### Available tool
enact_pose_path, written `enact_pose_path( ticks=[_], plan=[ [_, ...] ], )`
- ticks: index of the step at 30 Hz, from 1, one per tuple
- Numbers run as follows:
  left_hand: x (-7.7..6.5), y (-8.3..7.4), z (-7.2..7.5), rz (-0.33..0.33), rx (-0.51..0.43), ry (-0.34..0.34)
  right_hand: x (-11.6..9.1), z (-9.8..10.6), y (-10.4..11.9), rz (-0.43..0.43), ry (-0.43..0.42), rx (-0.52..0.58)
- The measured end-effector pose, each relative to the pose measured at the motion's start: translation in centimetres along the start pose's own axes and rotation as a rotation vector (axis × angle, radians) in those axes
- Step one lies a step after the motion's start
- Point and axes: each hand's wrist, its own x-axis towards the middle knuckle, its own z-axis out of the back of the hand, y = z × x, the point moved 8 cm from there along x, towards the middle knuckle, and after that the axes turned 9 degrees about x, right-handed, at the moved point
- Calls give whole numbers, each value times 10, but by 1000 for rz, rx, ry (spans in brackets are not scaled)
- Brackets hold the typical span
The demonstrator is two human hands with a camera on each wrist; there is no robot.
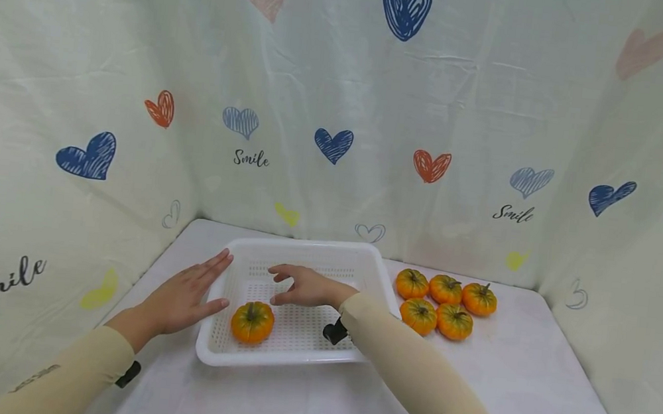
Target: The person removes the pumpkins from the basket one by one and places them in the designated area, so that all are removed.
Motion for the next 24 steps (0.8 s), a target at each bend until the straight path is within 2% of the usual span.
enact_pose_path(
  ticks=[11, 18, 24],
  plan=[
    [1, 0, 0, -12, -6, -25, 2, -12, 0, 22, 88, -10],
    [2, 3, -5, 11, -5, 16, 5, -23, 0, 22, 192, 41],
    [2, 3, -5, 14, -5, 24, 5, -30, 1, 19, 261, 54]
  ],
)
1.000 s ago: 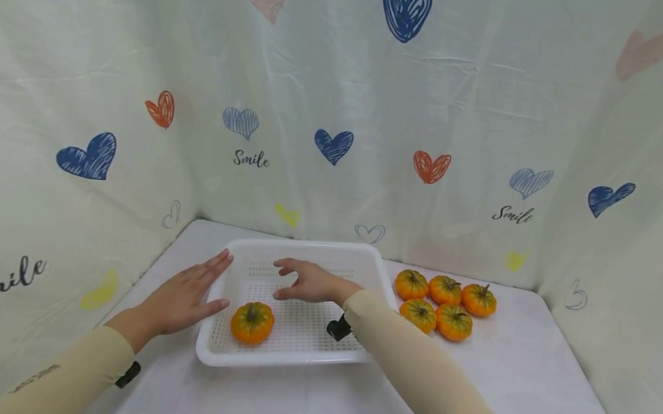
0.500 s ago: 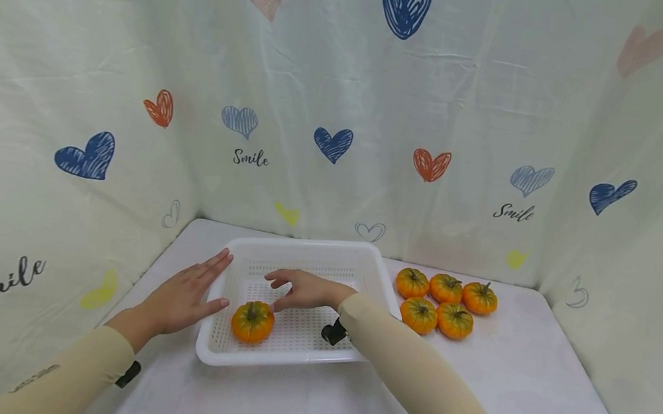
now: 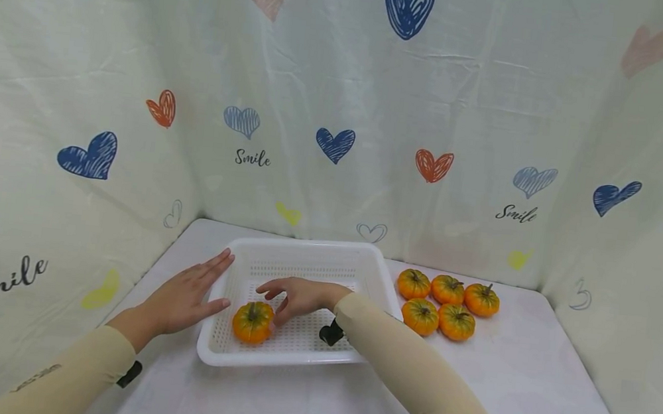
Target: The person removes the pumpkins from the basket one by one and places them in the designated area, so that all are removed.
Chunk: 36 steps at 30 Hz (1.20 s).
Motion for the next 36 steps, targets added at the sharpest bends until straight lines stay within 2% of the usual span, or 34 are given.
enact_pose_path(
  ticks=[6, 11, 18, 26, 36],
  plan=[
    [0, -1, 1, -2, 3, 4, 3, -5, 1, -4, 32, -1],
    [0, -1, 2, -4, 3, 1, 7, -9, 2, 12, 52, -52],
    [-1, 1, -1, -3, 15, -6, 10, -15, 2, 5, 52, -77],
    [-2, -3, 7, -28, -13, -38, 13, -15, 3, 31, 61, -82],
    [-1, -2, 4, -18, -3, -5, 14, -13, 8, 54, 54, -84]
  ],
)
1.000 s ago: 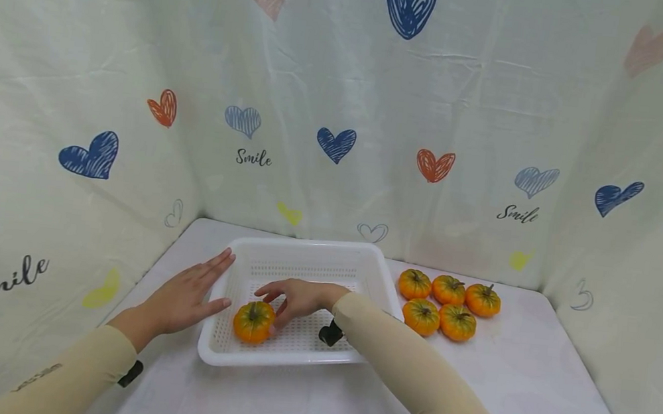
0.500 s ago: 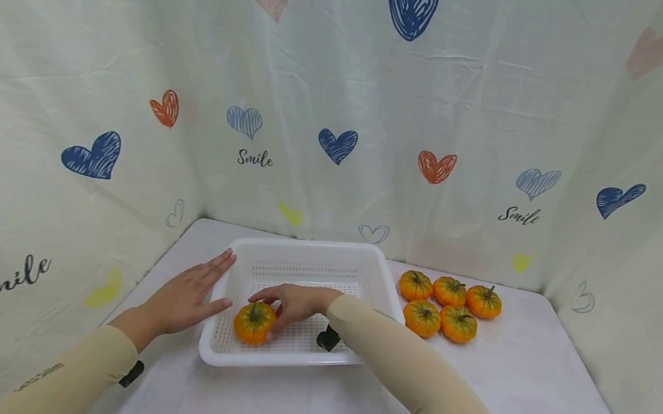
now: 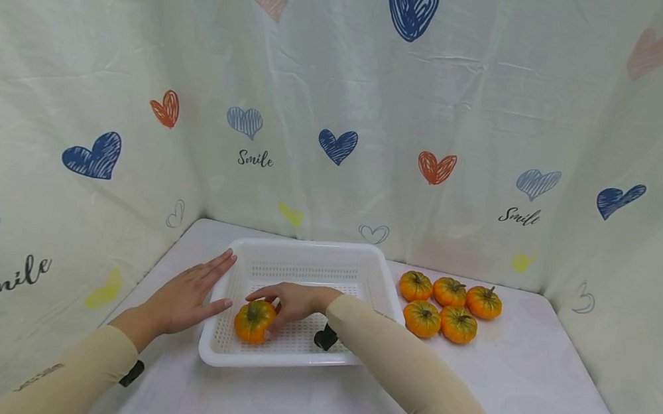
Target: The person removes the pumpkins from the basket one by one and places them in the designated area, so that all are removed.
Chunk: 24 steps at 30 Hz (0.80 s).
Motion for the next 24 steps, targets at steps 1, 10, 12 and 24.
enact_pose_path(
  ticks=[1, 10, 12, 24],
  plan=[
    [0, 0, 0, -1, 3, 0, 0, 1, 0, 2, -3, 1],
    [0, -2, 3, -6, -4, -6, -6, 17, 0, -8, -76, -19],
    [-1, -2, 3, -11, -3, -15, -10, 23, 2, -4, -98, -20],
    [-2, -3, 4, -15, 14, -25, -53, 65, 3, -31, -268, 38]
  ],
)
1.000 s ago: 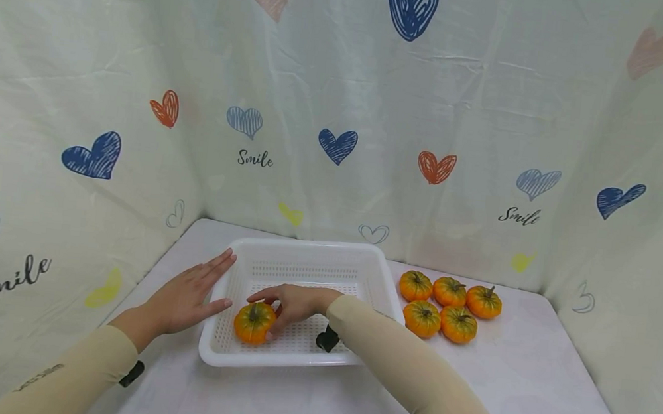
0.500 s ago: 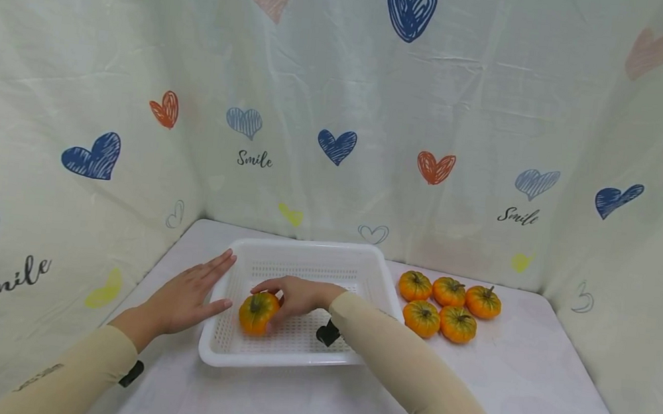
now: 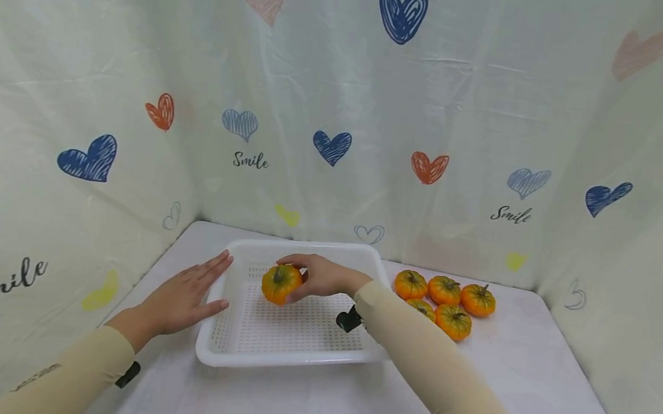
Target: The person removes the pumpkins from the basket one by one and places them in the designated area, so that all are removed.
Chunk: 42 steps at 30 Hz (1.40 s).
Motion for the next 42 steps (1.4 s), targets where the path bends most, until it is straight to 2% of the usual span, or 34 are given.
enact_pose_path(
  ticks=[3, 9, 21, 24, 28, 31, 36, 42],
  plan=[
    [1, 1, -2, 7, 4, 8, -14, 16, -1, 0, -30, 37],
    [0, 2, -2, -4, 3, -7, -46, 49, -3, 18, -118, 37],
    [0, -1, 1, -8, 7, -21, -125, 102, -18, 10, -297, 37],
    [0, -1, 1, -14, 9, -30, -146, 111, -24, 4, -339, 28],
    [-1, -2, 2, -20, 12, -32, -174, 122, -36, -47, -396, 11],
    [-2, 0, 0, -18, 16, -29, -193, 127, -47, -79, -431, 39],
    [-2, 0, 0, -17, 6, -39, -225, 134, -71, -93, -488, 89],
    [-2, -2, 1, -19, 8, -43, -265, 139, -103, -189, -567, 59]
  ],
)
